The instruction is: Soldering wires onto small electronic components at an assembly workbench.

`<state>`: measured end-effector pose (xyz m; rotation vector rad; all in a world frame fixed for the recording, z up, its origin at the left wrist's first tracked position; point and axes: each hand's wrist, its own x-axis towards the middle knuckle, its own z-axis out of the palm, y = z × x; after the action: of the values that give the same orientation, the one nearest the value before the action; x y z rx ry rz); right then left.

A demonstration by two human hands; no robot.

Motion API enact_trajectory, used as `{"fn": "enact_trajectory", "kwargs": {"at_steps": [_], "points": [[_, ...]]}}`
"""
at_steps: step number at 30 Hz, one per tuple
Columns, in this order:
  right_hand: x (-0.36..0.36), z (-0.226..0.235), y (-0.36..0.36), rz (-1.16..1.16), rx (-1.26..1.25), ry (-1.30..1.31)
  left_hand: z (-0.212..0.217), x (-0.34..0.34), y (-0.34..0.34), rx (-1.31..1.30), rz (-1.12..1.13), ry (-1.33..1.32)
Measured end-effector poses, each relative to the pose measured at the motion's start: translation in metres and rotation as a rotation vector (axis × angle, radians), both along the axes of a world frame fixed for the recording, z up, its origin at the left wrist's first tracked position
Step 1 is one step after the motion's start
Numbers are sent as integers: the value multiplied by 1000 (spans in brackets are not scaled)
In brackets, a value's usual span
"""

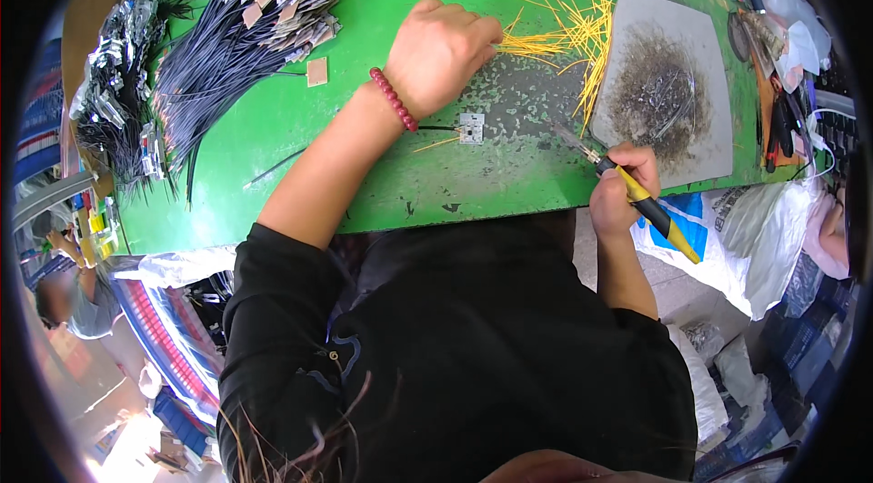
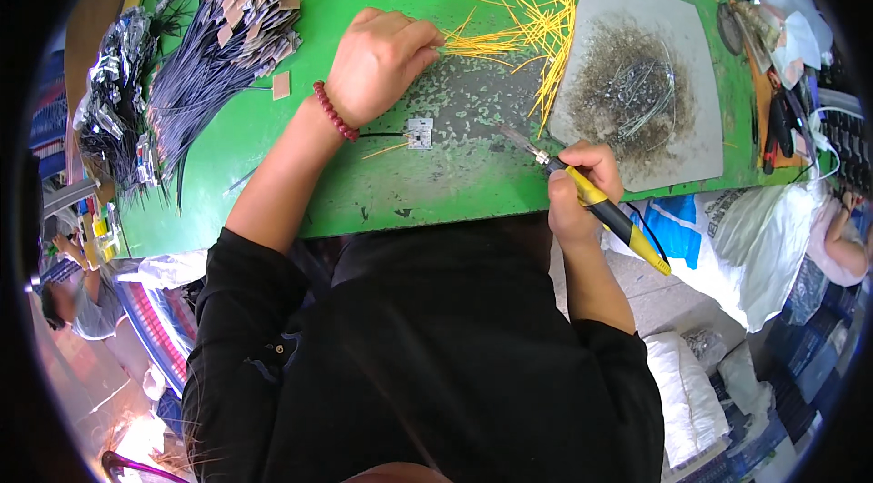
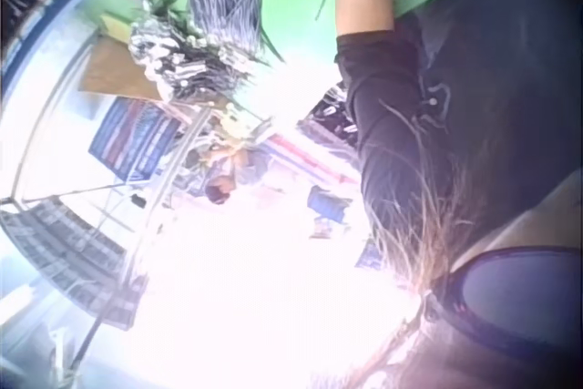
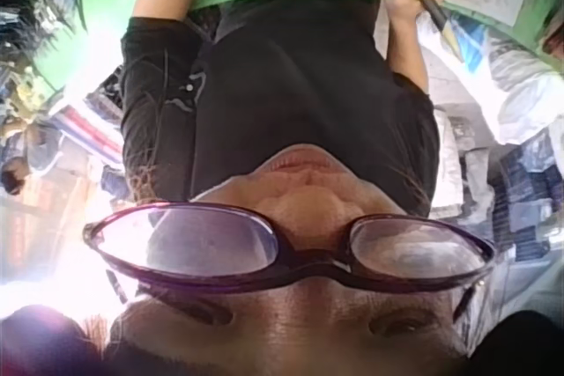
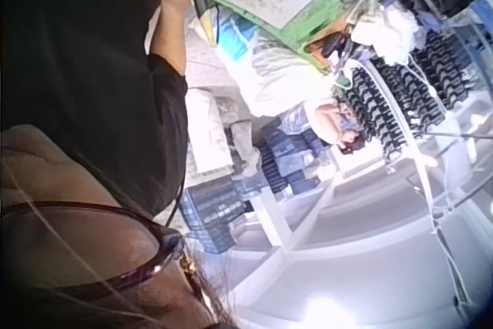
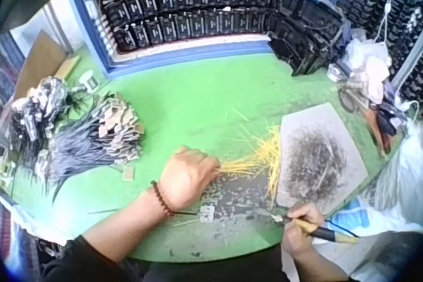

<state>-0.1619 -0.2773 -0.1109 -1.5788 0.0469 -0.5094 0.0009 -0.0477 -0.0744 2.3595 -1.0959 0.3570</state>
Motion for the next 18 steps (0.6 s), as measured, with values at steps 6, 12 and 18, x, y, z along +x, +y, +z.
{"fn": "enact_trajectory", "kwargs": {"at_steps": [6, 12, 18], "points": [[1, 0, 3, -11, -65, -41, 10, -24, 21, -265, 107, 119], [6, 15, 27, 196, -84, -57, 11, -94, 49, -133, 144, 167], [14, 5, 43, 315, -42, -19, -3, -109, 42, -107, 282, 155]]}}
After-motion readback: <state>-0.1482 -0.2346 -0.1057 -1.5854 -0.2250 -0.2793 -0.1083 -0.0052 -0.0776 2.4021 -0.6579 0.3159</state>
